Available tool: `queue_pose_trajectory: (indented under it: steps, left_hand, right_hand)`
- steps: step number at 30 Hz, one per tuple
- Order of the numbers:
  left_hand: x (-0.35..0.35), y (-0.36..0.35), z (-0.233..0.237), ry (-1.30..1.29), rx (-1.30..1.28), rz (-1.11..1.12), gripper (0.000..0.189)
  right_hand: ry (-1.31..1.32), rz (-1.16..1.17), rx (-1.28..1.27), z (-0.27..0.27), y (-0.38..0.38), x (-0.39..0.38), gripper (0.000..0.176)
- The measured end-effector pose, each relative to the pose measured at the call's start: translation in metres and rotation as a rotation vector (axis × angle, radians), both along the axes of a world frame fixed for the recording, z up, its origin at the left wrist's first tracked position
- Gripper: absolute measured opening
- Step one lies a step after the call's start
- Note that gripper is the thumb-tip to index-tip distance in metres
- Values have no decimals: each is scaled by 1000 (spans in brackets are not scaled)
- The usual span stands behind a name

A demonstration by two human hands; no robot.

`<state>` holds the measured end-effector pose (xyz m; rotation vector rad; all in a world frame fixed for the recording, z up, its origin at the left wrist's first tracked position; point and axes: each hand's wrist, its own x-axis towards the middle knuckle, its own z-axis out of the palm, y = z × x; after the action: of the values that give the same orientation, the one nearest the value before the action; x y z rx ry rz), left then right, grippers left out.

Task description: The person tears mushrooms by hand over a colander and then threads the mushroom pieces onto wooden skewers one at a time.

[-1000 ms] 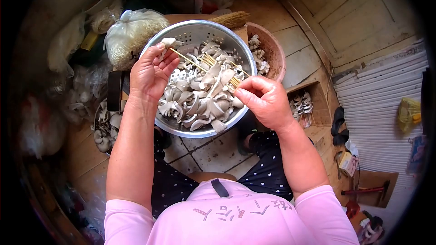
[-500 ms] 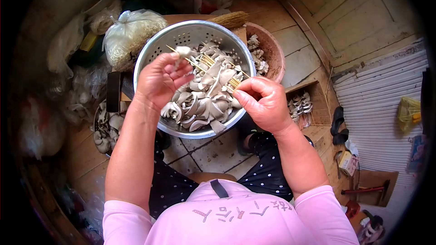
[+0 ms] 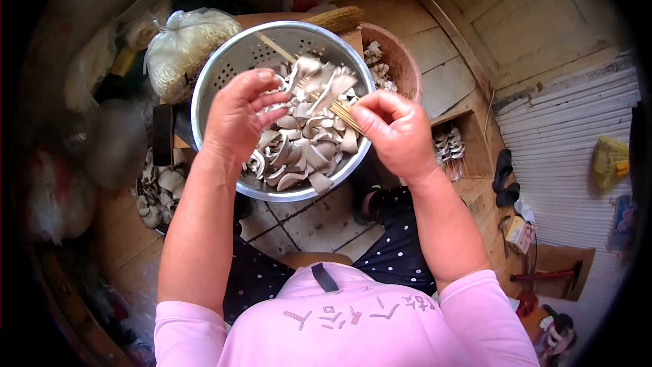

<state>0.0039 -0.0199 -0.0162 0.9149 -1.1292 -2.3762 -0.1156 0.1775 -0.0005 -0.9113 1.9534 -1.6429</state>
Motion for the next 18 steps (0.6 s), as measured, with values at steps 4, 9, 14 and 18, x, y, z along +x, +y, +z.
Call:
queue_pose_trajectory:
  steps: [4,9,14,18]
  left_hand:
    - [-3,-2,-7,-140,-226,-2,17]
    - [-11,25,-45,-444,-971,-404,30]
    - [-21,47,-50,-708,-1404,-614,31]
    - [-19,44,-36,-704,-1438,-502,24]
  right_hand:
    - [-74,-48,16,3,4,-6,7]
    - [10,-6,10,4,1,2,8]
    - [22,24,21,-1,1,4,9]
    - [28,41,37,-2,4,3,9]
